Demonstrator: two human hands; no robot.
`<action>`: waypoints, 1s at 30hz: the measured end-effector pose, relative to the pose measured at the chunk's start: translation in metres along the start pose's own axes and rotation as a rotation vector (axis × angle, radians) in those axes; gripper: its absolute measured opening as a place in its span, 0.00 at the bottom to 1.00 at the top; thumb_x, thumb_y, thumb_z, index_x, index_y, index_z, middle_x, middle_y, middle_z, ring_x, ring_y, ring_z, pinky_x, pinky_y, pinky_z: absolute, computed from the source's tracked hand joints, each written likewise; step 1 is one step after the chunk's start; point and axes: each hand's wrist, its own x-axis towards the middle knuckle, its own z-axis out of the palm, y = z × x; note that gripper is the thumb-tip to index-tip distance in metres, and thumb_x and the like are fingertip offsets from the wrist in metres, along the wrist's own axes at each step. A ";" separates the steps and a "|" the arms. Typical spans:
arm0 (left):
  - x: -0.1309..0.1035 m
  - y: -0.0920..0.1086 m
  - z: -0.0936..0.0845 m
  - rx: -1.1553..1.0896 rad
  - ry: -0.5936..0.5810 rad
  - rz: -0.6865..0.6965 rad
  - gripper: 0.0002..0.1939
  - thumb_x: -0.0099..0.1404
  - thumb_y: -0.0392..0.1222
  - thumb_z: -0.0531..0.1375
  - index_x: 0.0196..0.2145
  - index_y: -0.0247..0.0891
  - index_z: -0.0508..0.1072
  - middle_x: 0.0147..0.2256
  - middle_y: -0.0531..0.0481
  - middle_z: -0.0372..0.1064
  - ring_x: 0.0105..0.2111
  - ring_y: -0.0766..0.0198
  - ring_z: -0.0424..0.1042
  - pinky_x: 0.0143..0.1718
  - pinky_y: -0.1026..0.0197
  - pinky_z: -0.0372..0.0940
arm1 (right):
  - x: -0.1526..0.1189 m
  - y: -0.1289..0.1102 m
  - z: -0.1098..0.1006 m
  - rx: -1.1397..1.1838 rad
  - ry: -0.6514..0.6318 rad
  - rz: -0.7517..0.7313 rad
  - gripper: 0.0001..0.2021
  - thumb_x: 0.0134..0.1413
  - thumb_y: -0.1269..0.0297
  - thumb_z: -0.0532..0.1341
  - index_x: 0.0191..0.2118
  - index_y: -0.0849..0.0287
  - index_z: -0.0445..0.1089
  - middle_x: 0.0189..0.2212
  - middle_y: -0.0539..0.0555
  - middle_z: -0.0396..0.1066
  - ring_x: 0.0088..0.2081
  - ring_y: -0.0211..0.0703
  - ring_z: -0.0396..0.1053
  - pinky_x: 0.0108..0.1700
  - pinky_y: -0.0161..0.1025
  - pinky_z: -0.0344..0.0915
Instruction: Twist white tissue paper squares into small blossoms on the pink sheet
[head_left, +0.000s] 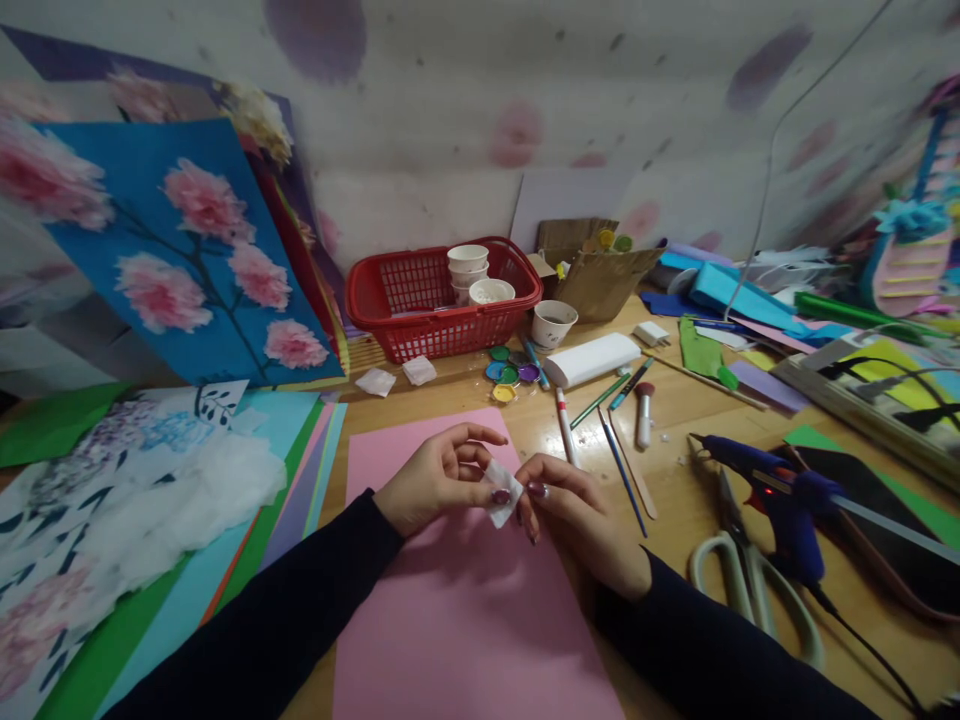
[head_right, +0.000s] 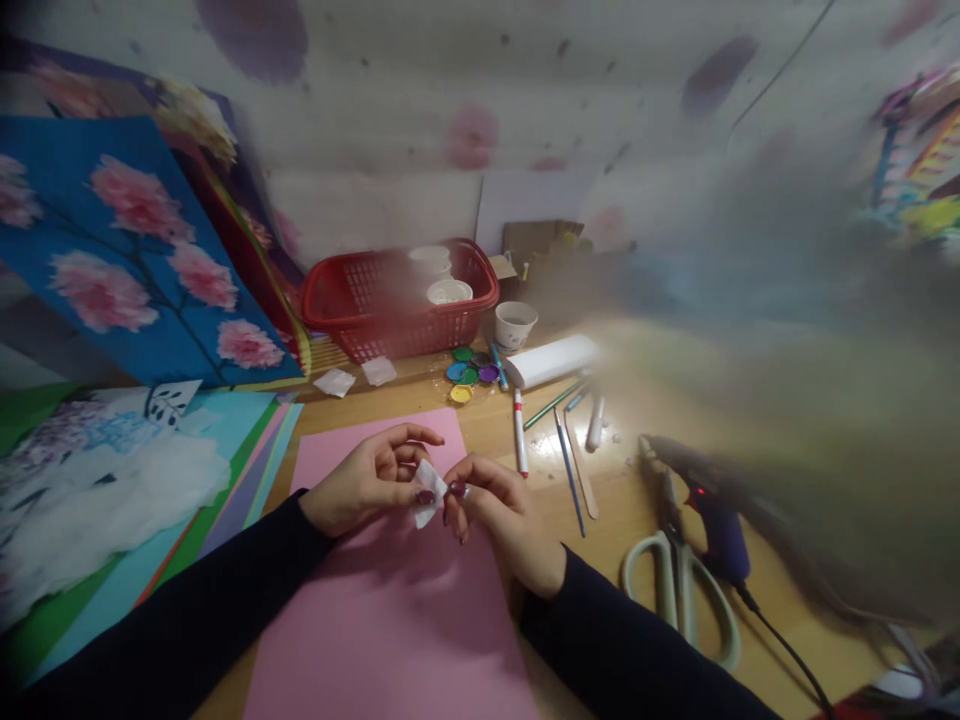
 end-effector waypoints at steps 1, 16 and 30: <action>0.000 0.000 0.000 0.002 0.000 -0.004 0.26 0.45 0.32 0.70 0.42 0.35 0.67 0.28 0.55 0.67 0.27 0.69 0.70 0.32 0.64 0.65 | 0.000 0.000 0.001 -0.001 0.008 0.001 0.08 0.47 0.61 0.63 0.27 0.61 0.68 0.16 0.48 0.66 0.18 0.34 0.59 0.24 0.35 0.53; -0.002 -0.001 0.013 0.536 0.246 0.442 0.04 0.55 0.37 0.63 0.30 0.33 0.75 0.31 0.45 0.72 0.34 0.62 0.70 0.39 0.60 0.65 | 0.003 -0.001 0.001 -0.097 0.134 -0.080 0.12 0.47 0.56 0.66 0.28 0.61 0.68 0.16 0.45 0.64 0.17 0.31 0.58 0.21 0.31 0.54; -0.006 -0.009 0.021 0.449 0.346 0.353 0.08 0.59 0.40 0.60 0.31 0.34 0.77 0.32 0.47 0.77 0.34 0.64 0.75 0.38 0.65 0.68 | 0.002 -0.001 0.002 -0.262 0.174 -0.097 0.11 0.44 0.59 0.67 0.30 0.61 0.76 0.18 0.48 0.68 0.18 0.31 0.58 0.21 0.32 0.55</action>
